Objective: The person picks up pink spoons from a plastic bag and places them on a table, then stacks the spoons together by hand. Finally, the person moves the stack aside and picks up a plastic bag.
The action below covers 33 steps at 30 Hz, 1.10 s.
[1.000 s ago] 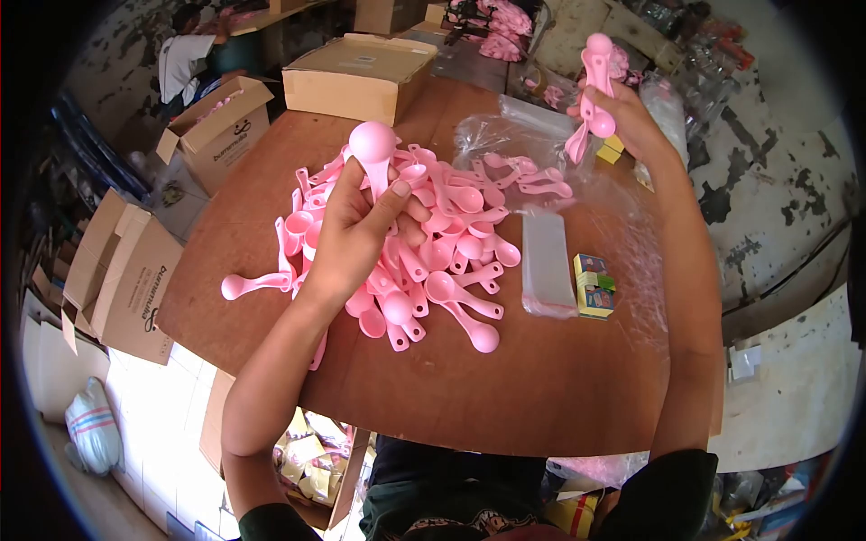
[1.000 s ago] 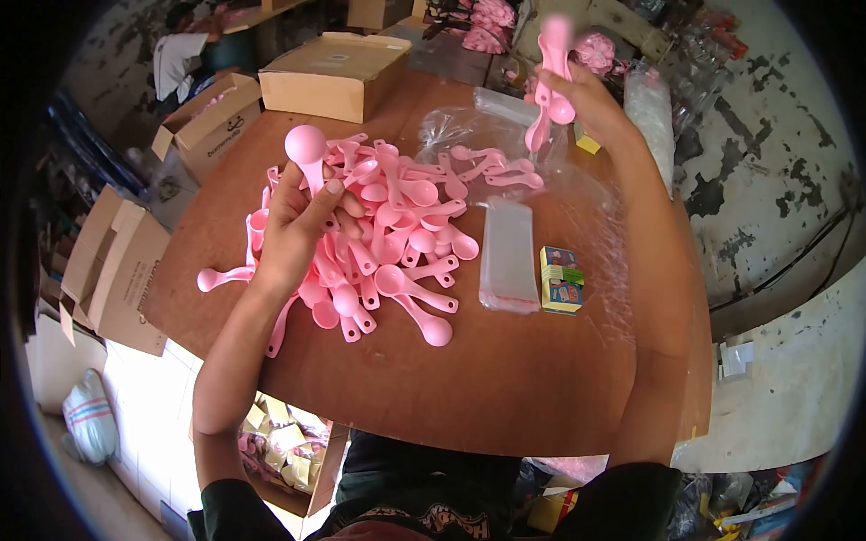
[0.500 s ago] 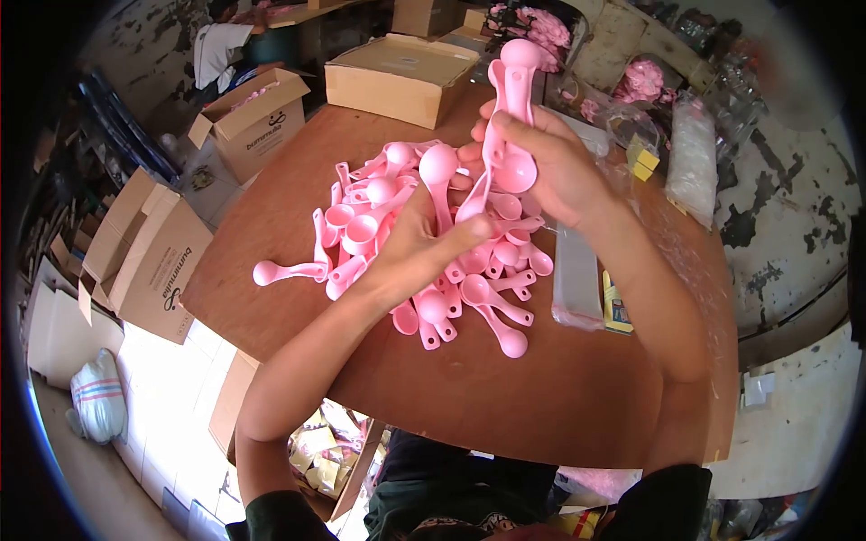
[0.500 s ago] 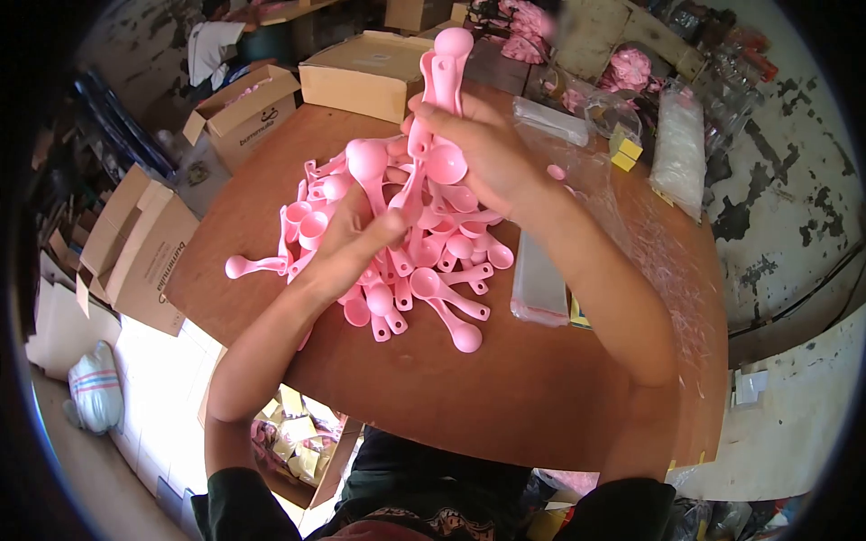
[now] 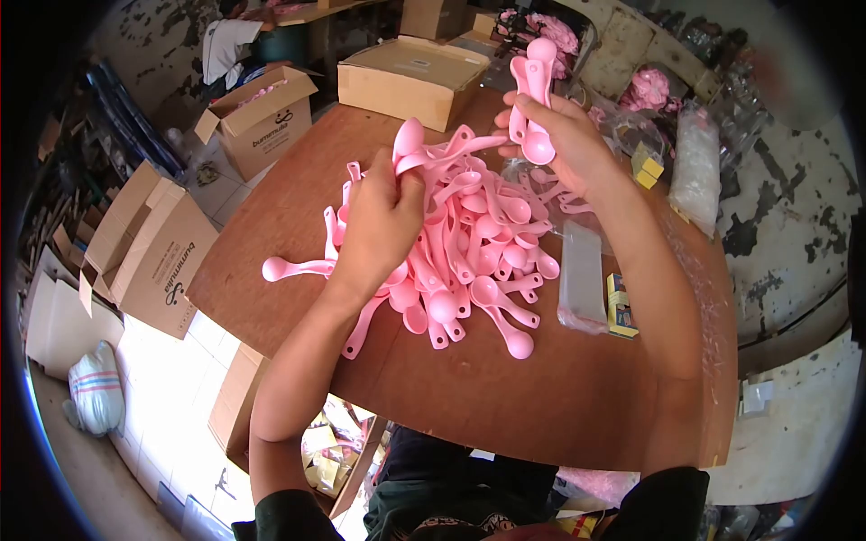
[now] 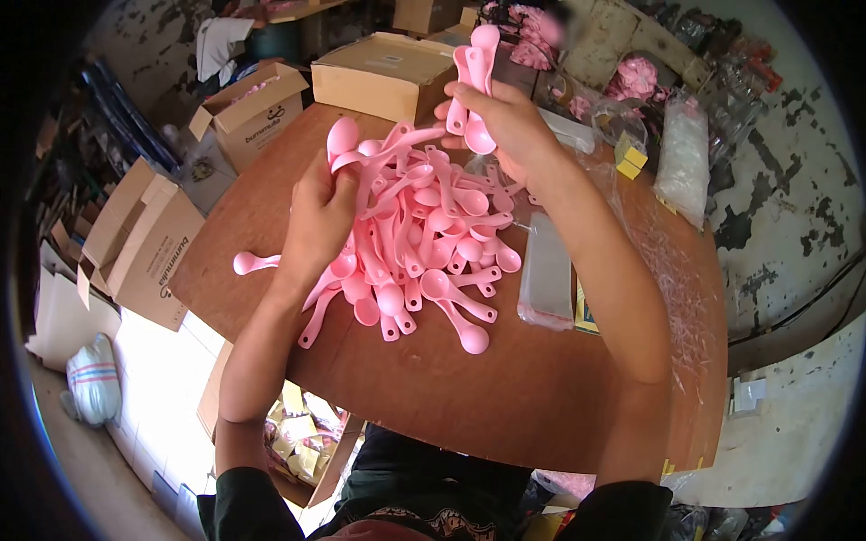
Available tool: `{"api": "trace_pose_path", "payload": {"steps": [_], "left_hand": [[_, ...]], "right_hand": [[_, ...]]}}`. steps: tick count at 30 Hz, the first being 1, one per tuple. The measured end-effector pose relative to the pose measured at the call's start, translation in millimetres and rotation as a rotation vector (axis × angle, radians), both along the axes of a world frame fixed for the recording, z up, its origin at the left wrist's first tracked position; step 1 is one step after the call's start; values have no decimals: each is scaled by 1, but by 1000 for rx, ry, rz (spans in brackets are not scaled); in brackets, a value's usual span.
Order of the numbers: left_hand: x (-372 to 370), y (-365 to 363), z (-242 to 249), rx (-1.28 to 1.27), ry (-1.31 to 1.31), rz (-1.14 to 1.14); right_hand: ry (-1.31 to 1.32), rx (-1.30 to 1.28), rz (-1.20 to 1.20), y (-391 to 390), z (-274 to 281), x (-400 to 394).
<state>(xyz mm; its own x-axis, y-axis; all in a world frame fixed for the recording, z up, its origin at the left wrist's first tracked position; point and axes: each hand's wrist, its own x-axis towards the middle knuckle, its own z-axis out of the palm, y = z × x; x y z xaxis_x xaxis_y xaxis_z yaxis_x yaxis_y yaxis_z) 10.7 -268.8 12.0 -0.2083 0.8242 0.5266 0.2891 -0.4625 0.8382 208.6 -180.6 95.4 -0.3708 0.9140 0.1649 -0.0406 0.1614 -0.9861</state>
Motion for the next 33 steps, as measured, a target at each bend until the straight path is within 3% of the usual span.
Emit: {"api": "trace_pose_path", "payload": {"steps": [7, 9, 13, 17, 19, 21, 23, 24, 25, 26, 27, 31, 33], "left_hand": [[-28, 16, -6, -158, 383, 222], [-26, 16, -10, -151, 490, 297], [-21, 6, 0, -218, 683, 327], [-18, 4, -1, -212, 716, 295], [-20, 6, -8, 3, 920, 380], [-19, 6, -7, 124, 909, 365], [-14, 7, -2, 259, 890, 349], [-11, 5, 0, 120, 502, 2], [-6, 1, 1, -26, 109, -338], [1, -6, 6, -31, -98, -569], [11, -6, 3, -7, -323, -630], [15, -5, -4, 19, -440, -804], [15, -2, -5, 75, -674, -846]], "right_hand": [[-431, 70, 11, 9, -29, -2], [-662, 158, 73, 11, -35, -7], [-747, 194, 61, 8, -40, -13], [-702, 458, 17, 30, -55, -10], [-663, 450, -38, 22, -47, -9], [-663, 526, -188, 4, -31, -8], [-590, 577, -100, -15, -34, -14], [-470, 557, 51, -32, -38, -18], [-563, 589, 106, -51, -36, -23], [-519, 780, 78, -51, -57, -27], [-491, 648, 137, -68, -52, -30], [-657, 614, 339, -61, -29, 1], [-616, 337, 248, -35, -10, 29]]}}
